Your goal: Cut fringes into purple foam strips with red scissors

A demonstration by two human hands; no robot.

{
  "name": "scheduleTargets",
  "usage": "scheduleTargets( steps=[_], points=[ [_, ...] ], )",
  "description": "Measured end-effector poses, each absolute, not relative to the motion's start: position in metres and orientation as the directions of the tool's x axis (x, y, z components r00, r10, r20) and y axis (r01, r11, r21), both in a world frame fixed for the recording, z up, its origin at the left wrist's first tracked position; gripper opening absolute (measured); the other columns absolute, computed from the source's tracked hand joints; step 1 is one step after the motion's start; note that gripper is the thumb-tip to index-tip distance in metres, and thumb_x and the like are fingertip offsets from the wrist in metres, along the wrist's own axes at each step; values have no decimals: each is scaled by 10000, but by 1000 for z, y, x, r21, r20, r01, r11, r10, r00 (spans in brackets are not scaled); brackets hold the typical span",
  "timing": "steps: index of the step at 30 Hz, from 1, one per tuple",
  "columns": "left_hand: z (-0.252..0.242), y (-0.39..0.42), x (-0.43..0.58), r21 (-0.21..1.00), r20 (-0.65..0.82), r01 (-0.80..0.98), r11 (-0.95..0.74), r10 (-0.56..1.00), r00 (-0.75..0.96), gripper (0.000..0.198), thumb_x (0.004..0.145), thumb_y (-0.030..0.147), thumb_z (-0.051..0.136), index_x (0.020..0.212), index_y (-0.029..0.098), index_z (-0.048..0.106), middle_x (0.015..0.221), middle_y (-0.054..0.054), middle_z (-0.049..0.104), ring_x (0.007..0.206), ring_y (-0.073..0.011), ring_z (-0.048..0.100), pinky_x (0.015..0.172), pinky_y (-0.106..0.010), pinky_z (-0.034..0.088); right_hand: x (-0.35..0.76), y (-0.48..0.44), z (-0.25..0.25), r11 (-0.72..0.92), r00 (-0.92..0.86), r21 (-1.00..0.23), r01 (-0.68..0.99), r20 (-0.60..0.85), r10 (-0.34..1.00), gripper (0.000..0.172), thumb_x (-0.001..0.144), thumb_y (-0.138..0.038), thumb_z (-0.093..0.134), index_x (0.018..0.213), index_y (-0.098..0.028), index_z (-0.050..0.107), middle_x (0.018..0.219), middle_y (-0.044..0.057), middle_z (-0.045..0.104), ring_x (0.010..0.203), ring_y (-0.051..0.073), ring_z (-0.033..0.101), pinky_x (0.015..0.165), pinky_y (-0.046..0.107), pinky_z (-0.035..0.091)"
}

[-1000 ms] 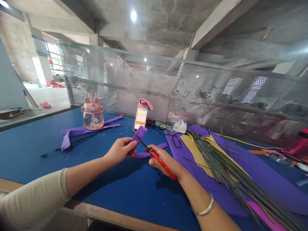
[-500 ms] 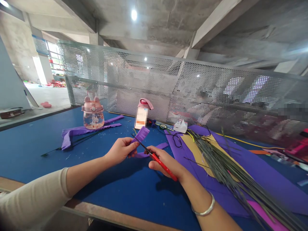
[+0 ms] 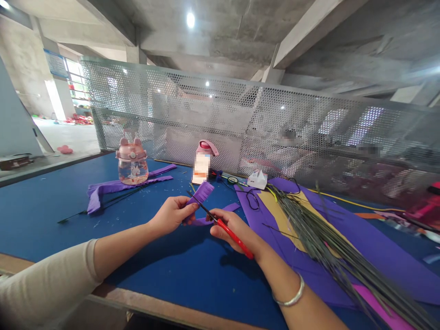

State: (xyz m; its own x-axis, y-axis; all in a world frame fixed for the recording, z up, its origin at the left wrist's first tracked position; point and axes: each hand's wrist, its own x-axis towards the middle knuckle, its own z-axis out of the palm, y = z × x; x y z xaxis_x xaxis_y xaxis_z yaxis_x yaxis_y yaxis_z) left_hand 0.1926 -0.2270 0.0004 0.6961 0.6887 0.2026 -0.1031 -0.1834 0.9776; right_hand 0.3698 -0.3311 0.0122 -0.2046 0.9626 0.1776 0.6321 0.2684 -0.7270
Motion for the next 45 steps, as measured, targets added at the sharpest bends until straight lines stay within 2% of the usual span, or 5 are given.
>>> scheduleTargets(
  steps=[18,26,31,37,45],
  points=[
    [1,-226,192,978,190,-73,-194,701,687,307,755,426,555,640,142,540,524,18,550,439,-72,478,424,-188,353,368,-329,15,238,-152,-668,705,185,971,389,814,-525,529,897,-147,570,634,-33,366,560,103,290,504,216,260],
    [-1,-222,191,980,170,-48,-193,689,705,353,757,486,548,784,136,586,632,-17,608,511,-100,534,391,-175,349,370,-327,13,205,-89,-663,720,205,975,325,779,-462,605,877,-155,567,677,-16,449,572,106,326,521,215,292],
    [-1,-220,188,995,92,-101,-15,571,816,378,738,495,580,870,141,592,856,-96,651,725,-167,618,364,-155,343,373,-328,13,204,-79,-729,653,203,976,332,782,-461,603,888,-148,574,671,-19,434,574,101,314,513,206,285],
    [-5,-218,192,992,115,-119,-32,601,791,347,727,474,609,797,140,547,621,-13,585,498,-92,531,395,-173,373,372,-328,12,236,-132,-768,595,196,972,373,799,-499,568,919,-147,543,646,-40,353,567,93,263,491,202,233],
    [-3,-220,194,974,227,-157,-165,733,641,340,750,474,572,693,144,512,517,28,522,432,-67,449,428,-189,367,366,-331,17,307,-235,-754,581,206,950,607,715,-702,499,1013,-176,447,697,-48,299,593,102,256,518,205,262]
  ],
)
